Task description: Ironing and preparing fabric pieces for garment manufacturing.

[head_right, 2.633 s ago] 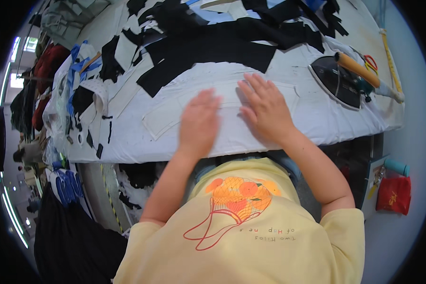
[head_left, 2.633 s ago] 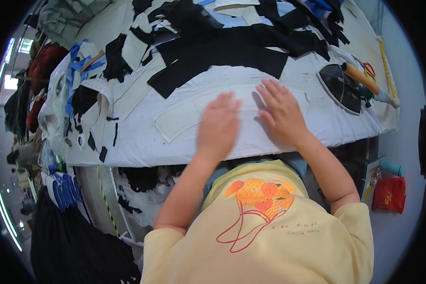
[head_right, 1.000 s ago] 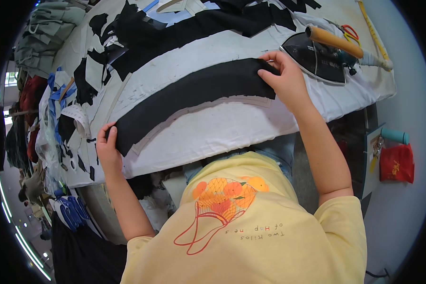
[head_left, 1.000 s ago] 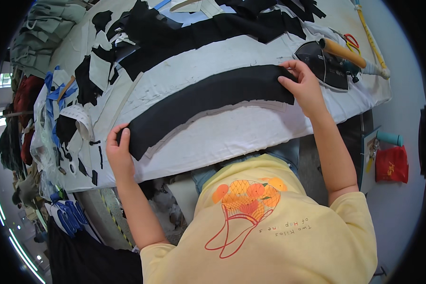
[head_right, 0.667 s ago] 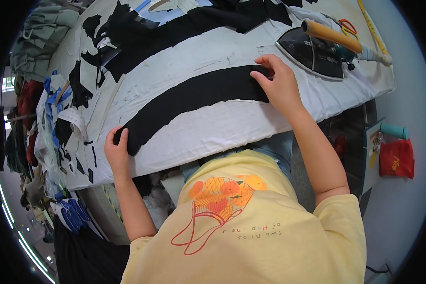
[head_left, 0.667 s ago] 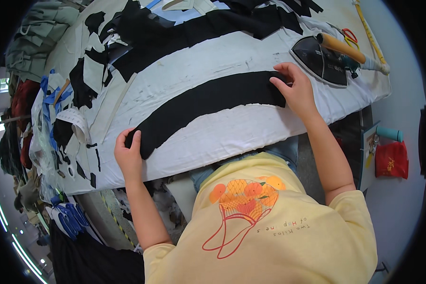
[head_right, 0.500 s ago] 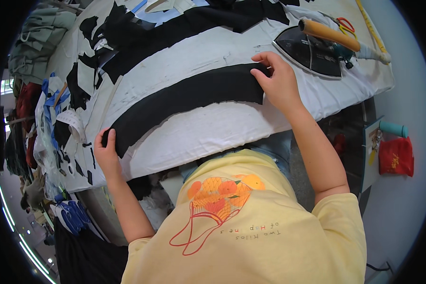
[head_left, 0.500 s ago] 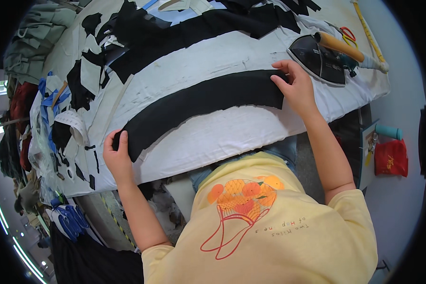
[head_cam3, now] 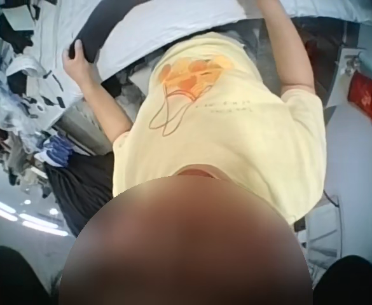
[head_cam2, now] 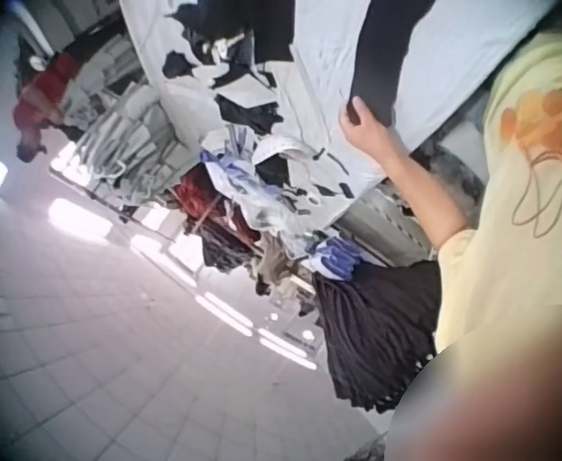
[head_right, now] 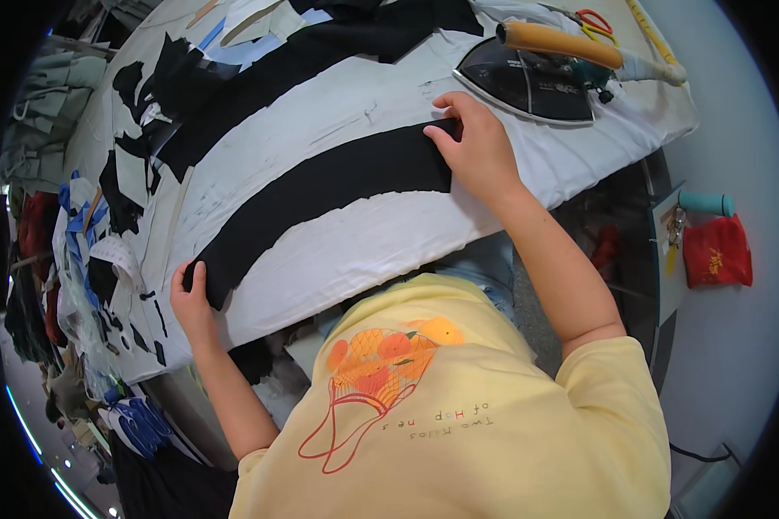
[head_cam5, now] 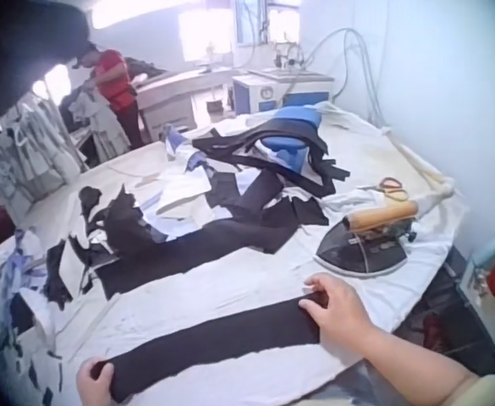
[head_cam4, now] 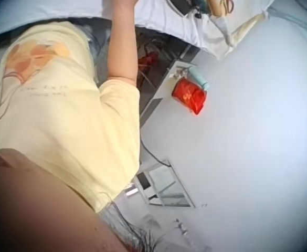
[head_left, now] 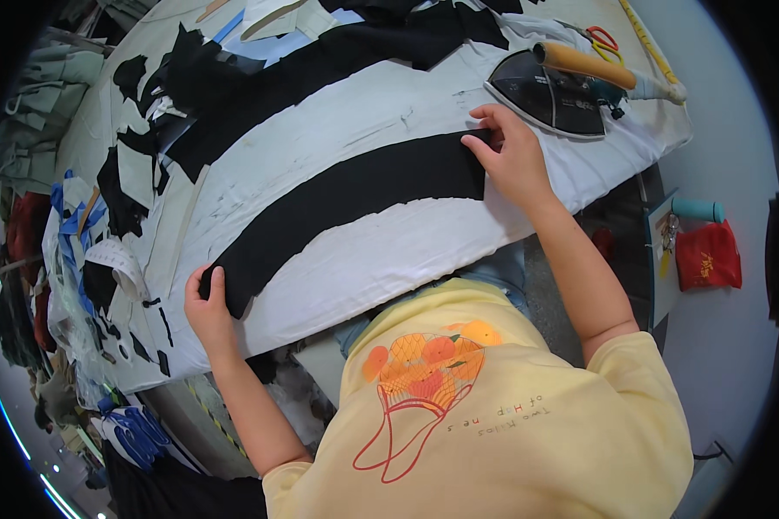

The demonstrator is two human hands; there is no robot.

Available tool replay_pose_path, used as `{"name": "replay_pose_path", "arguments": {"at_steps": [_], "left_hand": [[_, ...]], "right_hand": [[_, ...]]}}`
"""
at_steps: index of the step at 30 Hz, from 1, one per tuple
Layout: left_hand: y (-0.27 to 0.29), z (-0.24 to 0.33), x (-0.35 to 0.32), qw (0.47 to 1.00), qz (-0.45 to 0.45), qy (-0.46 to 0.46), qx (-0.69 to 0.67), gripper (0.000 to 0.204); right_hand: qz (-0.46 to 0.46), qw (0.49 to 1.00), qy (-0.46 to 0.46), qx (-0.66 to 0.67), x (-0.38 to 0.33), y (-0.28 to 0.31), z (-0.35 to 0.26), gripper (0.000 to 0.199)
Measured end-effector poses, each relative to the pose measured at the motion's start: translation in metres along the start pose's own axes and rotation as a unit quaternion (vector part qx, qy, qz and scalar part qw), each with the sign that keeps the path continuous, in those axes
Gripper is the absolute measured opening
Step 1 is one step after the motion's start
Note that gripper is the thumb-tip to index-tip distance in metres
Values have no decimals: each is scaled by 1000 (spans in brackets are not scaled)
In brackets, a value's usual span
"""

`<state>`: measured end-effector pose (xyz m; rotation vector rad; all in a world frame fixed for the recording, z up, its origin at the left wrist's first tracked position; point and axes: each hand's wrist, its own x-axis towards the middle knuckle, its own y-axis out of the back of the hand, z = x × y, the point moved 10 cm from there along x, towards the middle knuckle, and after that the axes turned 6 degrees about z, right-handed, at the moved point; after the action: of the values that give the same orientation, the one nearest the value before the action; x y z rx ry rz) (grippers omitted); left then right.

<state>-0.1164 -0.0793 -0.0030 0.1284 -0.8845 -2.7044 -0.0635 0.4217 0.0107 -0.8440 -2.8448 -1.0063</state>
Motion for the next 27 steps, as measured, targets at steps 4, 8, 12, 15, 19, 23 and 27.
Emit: {"name": "replay_pose_path", "arguments": {"at_steps": [4, 8, 12, 15, 19, 23, 27], "left_hand": [[0, -5, 1, 1000, 0, 10, -4, 22], [-1, -5, 1, 1000, 3, 9, -17, 21], [-2, -5, 2, 1000, 0, 8, -25, 19], [-1, -7, 2, 1000, 6, 6, -25, 19], [6, -10, 3, 1000, 19, -1, 13, 22], [5, 8, 0, 997, 20, -37, 66, 24], [10, 3, 0, 998, 30, -38, 49, 21]], "right_hand": [[15, 1000, -6, -4, -1, 5, 8, 31], [31, 999, -33, -2, -3, 9, 11, 28], [44, 999, -24, 0, -1, 12, 14, 28], [41, 999, -25, 4, -1, 10, 14, 27], [77, 991, 51, -93, -1, 12, -7, 27], [44, 959, 234, -156, -19, -10, -61, 29], [-168, 912, 359, -102, -62, -80, -105, 43]]}}
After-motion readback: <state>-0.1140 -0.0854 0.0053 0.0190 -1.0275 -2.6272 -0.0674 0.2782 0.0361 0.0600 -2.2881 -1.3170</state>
